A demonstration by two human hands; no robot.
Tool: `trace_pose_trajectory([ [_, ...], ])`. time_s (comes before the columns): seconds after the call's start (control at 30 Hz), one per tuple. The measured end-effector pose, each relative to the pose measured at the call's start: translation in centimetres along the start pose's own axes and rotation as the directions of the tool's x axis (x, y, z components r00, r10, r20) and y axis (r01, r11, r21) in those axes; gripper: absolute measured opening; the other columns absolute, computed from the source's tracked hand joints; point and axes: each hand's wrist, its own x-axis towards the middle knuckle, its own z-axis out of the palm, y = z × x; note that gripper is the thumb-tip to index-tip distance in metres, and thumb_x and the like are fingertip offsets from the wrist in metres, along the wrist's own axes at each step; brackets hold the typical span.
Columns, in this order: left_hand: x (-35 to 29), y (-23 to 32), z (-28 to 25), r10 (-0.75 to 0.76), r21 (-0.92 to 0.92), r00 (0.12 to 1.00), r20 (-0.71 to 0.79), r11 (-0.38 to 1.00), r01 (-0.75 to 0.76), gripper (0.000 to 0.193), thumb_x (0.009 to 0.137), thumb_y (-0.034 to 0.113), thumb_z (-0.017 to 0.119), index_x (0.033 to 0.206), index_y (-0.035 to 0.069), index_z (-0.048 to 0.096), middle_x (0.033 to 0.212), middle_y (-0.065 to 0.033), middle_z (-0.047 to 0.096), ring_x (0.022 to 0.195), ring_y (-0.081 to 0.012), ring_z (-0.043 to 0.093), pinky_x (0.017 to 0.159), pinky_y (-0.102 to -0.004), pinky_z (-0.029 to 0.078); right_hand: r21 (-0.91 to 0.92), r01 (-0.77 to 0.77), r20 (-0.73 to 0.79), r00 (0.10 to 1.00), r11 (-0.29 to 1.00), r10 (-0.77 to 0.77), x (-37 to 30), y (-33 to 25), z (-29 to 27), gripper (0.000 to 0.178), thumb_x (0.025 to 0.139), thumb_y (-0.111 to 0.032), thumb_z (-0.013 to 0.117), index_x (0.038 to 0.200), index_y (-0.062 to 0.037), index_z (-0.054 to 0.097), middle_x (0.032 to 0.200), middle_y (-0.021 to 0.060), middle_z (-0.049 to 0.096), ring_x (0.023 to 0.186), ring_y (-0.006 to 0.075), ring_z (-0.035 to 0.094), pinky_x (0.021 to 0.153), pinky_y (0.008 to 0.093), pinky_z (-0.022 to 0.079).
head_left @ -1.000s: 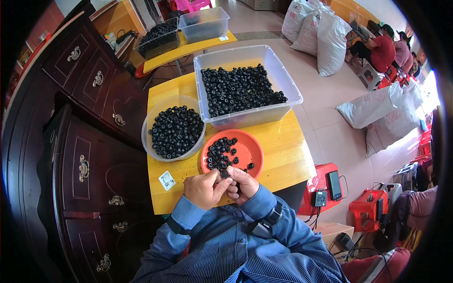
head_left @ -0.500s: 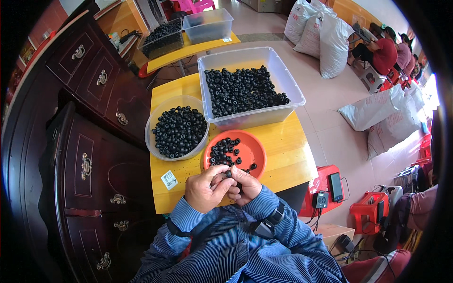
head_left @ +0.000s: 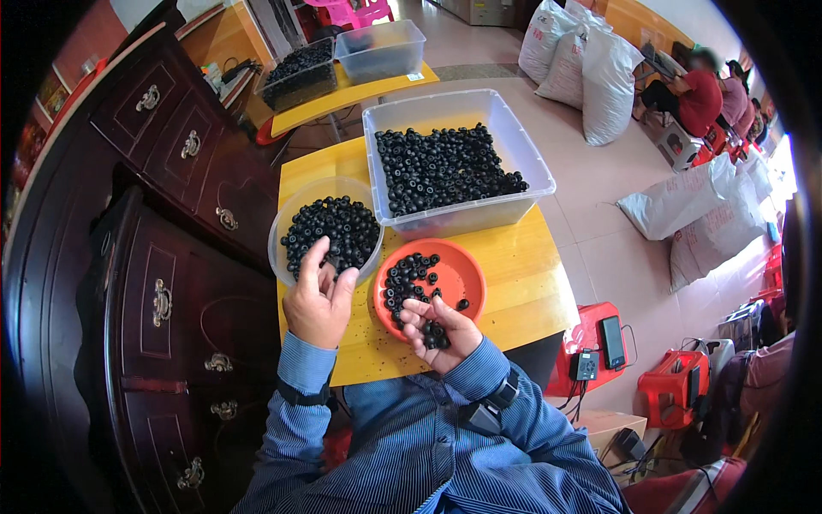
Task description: Inspecting and sorting black rubber/plastic parts from a bin into a smaller bowl and onto a plate.
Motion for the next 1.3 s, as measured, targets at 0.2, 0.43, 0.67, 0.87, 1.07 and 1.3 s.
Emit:
trace_pose_trajectory([
  [0.2, -4.3, 2.3, 1.4, 0.073, -0.122, 0.870, 0.488, 0.992, -0.015, 0.036, 0.079, 0.018, 0.076, 0.113, 0.010, 0.066, 0.067, -0.0077, 0.064, 0.059, -0.0241, 0.066, 0.054, -0.0360, 0.052, 0.126, 0.041, 0.139, 0.988, 0.991, -0.059, 0.8, -0.2, -1.0, 0.054, 0.102, -0.043, 0.038, 0.133, -0.0002, 0.049, 0.135, 0.0163, 0.055, 0.120, 0.0285, 0.057, 0.100, 0.0409, 0.049],
  [0.43, -6.0, 1.7, 3.0, 0.164, -0.106, 0.849, 0.502, 0.986, -0.127, 0.030, 0.079, 0.011, 0.073, 0.108, 0.006, 0.067, 0.061, -0.0081, 0.060, 0.055, -0.0265, 0.063, 0.052, -0.0375, 0.049, 0.040, 0.061, 0.138, 0.988, 0.997, -0.066, 0.9, 0.0, -0.9, 0.051, 0.104, -0.035, 0.036, 0.136, 0.0042, 0.045, 0.140, 0.0208, 0.049, 0.131, 0.0340, 0.047, 0.113, 0.0467, 0.035],
  [0.67, -5.3, 1.8, 3.0, 0.030, -0.022, 0.788, 0.614, 1.000, -0.020, 0.030, 0.082, 0.021, 0.070, 0.110, 0.010, 0.065, 0.077, -0.0129, 0.068, 0.071, -0.0338, 0.068, 0.062, -0.0439, 0.054, 0.023, 0.056, 0.166, 0.984, 0.998, -0.059, 1.3, 0.1, -1.7, 0.046, 0.104, -0.029, 0.037, 0.135, 0.0034, 0.046, 0.137, 0.0208, 0.051, 0.129, 0.0318, 0.049, 0.111, 0.0440, 0.038],
  [0.87, -5.2, 2.1, 3.1, -0.002, -0.057, 0.817, 0.577, 0.997, 0.043, 0.027, 0.084, 0.019, 0.068, 0.109, 0.010, 0.065, 0.071, -0.0095, 0.067, 0.065, -0.0304, 0.067, 0.058, -0.0415, 0.052, 0.037, 0.032, 0.158, 0.987, 0.999, -0.038, 1.5, -0.1, -2.0, 0.043, 0.103, -0.027, 0.041, 0.134, 0.0015, 0.048, 0.129, 0.0177, 0.057, 0.120, 0.0287, 0.056, 0.106, 0.0408, 0.044],
  [1.07, -4.2, 2.2, 2.4, 0.017, -0.237, 0.857, 0.514, 0.964, 0.123, 0.017, 0.086, 0.007, 0.064, 0.102, -0.001, 0.063, 0.062, -0.0035, 0.059, 0.052, -0.0077, 0.053, 0.051, -0.0268, 0.044, -0.152, 0.046, 0.083, 0.996, 0.987, -0.034, 0.4, -0.8, -1.7, 0.026, 0.102, -0.025, 0.048, 0.118, -0.0077, 0.058, 0.106, 0.0049, 0.064, 0.090, 0.0131, 0.063, 0.075, 0.0240, 0.053],
  [1.3, -3.7, 2.0, 1.9, 0.001, -0.165, 0.808, 0.589, 0.979, 0.119, 0.019, 0.084, 0.017, 0.071, 0.094, 0.005, 0.060, 0.059, -0.0062, 0.057, 0.049, -0.0207, 0.058, 0.049, -0.0347, 0.046, -0.252, 0.100, 0.145, 0.987, 0.963, -0.064, 0.0, -0.9, -0.4, 0.019, 0.099, -0.021, 0.055, 0.113, -0.0083, 0.059, 0.090, -0.0008, 0.060, 0.070, 0.0058, 0.053, 0.056, 0.0174, 0.043],
])
